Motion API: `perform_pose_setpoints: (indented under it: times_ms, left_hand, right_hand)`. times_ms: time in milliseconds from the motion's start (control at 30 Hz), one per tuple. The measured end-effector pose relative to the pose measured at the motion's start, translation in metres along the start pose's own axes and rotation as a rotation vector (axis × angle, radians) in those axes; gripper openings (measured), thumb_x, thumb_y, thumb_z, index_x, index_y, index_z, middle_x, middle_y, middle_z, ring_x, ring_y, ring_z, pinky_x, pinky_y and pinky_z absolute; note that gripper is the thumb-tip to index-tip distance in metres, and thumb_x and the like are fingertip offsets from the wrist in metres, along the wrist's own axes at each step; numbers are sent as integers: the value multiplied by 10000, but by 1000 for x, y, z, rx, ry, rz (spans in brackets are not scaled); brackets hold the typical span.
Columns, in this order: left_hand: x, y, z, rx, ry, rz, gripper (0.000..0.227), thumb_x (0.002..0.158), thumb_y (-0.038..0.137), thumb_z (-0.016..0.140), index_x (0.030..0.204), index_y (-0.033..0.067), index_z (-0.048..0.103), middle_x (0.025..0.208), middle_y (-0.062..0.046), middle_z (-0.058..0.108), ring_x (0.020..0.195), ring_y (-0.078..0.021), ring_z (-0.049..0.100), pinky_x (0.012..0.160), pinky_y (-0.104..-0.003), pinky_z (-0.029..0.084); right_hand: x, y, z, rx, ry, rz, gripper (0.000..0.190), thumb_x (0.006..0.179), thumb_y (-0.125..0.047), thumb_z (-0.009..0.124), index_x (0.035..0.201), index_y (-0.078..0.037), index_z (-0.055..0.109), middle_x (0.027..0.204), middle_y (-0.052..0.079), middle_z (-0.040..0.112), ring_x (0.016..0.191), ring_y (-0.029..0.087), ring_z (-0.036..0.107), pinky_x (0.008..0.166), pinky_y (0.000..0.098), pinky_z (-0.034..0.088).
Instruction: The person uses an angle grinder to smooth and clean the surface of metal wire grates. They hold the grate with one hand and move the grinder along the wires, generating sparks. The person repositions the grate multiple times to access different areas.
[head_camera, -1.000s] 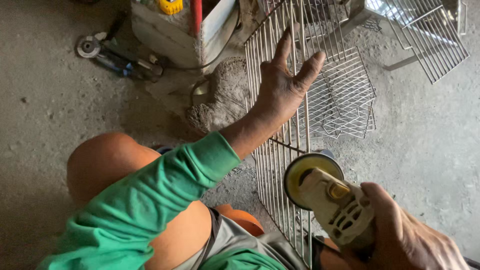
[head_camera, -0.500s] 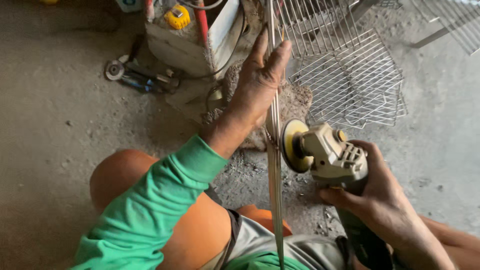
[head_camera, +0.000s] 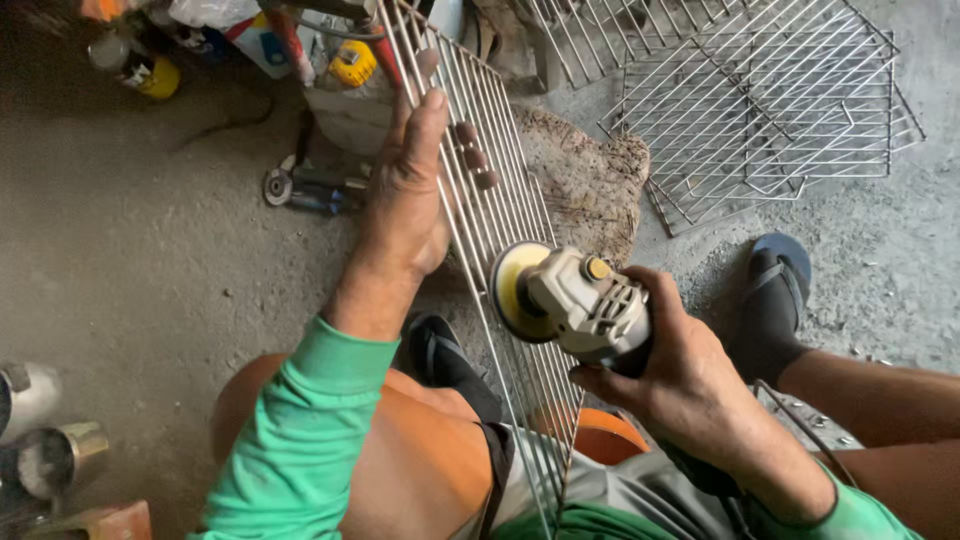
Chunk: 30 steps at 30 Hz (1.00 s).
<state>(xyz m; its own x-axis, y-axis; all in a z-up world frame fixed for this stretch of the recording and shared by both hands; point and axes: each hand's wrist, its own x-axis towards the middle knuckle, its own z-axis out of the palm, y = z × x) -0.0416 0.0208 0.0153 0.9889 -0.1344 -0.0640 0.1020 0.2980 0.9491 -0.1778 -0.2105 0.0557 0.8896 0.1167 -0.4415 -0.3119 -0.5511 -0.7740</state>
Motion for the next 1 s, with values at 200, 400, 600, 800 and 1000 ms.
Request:
perform_pose_setpoints:
  times_ms: [200,400,600,800,1000]
  left_hand:
    - [-3,-6,-6,-114,-24,17,647,1051,478,646,1607,238,420,1058,-65,555,902,-130,590,781,-355,630]
    - [-4,-4,-4,-130,-60,-2,677,1028,475,656,1610,250,393,1027,-51,550,871,-138,597,764,-357,607]
    - [-4,-7,-7,-94,-59,58,639,1068,449,625,1614,198,407,1177,6,542,1024,-103,587,824,-368,610]
    - [-6,-11,-18,-84,-85,37,611,1103,463,567,1626,215,370,1101,-92,557,977,-149,593,819,-370,622]
    - [-6,-15,-19,-24,-50,87,616,1103,479,547,1631,226,358,1171,-59,531,1036,-121,574,832,-364,630]
  right_hand:
    - [-2,-5,-1,-72,-68,27,990,672,-286,905,1462,-131,329,1003,123,767,913,245,749,767,378,614]
    - [2,-13,-10,-209,-25,-64,992,668,-348,912,1441,-143,325,947,155,758,841,326,778,699,432,619]
    - [5,-6,-5,-164,-43,-56,964,677,-331,905,1430,-149,332,923,169,752,836,326,781,688,439,623]
    - [-7,16,13,-44,-69,-16,913,676,-273,884,1418,-142,369,990,150,766,891,286,782,729,417,616]
    - [-21,31,4,18,-205,77,940,714,-268,886,1477,-109,361,1077,130,764,963,230,754,800,377,641]
